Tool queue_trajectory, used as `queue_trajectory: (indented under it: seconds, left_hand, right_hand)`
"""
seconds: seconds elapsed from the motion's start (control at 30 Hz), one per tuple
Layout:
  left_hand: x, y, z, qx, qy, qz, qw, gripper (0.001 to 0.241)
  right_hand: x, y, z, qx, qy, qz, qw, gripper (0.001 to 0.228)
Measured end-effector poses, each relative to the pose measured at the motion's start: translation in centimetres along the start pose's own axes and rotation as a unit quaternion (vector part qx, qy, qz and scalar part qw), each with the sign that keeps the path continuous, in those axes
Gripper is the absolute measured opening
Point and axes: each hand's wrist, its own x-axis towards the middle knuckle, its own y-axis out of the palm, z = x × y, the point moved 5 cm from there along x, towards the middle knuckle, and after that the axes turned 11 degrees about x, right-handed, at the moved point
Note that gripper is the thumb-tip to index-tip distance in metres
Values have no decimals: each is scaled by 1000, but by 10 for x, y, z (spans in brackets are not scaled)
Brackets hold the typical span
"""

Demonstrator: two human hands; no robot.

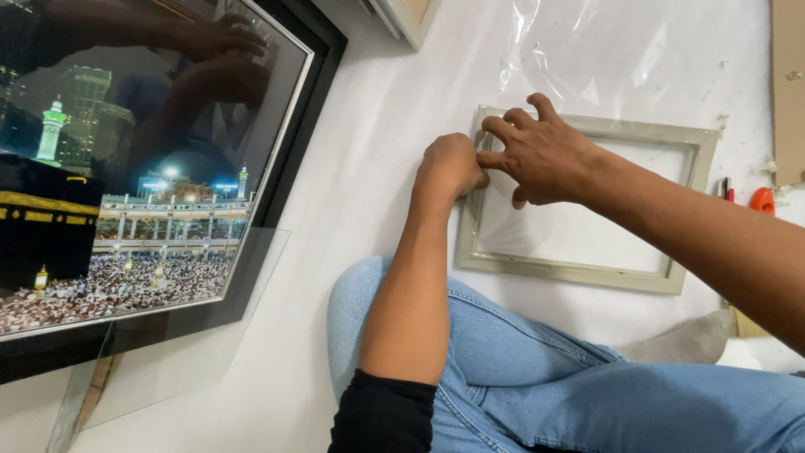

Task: Assembling a picture frame by cleaning the glass, applying sealant, and securing the backing board.

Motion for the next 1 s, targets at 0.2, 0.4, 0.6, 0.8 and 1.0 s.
queue_trajectory:
  seconds: [0.2, 0.4, 0.6, 0.8, 1.0]
  left_hand:
    - [-2, 0, -3, 19, 10, 8, 1000, 27]
    - [13, 13, 5, 5, 6, -2, 1000, 27]
    - [14, 13, 16, 3, 12, 14, 1000, 29]
    - [29, 23, 21, -6, 2, 0, 1000, 26]
    - [41, 31, 28, 0, 8, 16, 1000, 22]
  right_hand:
    - [0, -2, 1, -4, -1, 7, 1000, 87]
    - [1, 0, 2, -12, -1, 1, 1000, 84]
    - [1, 0, 7, -20, -13, -1, 1000, 84]
    - [-2, 3, 8, -37, -16, -3, 999, 78]
    - [-14, 14, -5, 87, 42, -58, 994, 106]
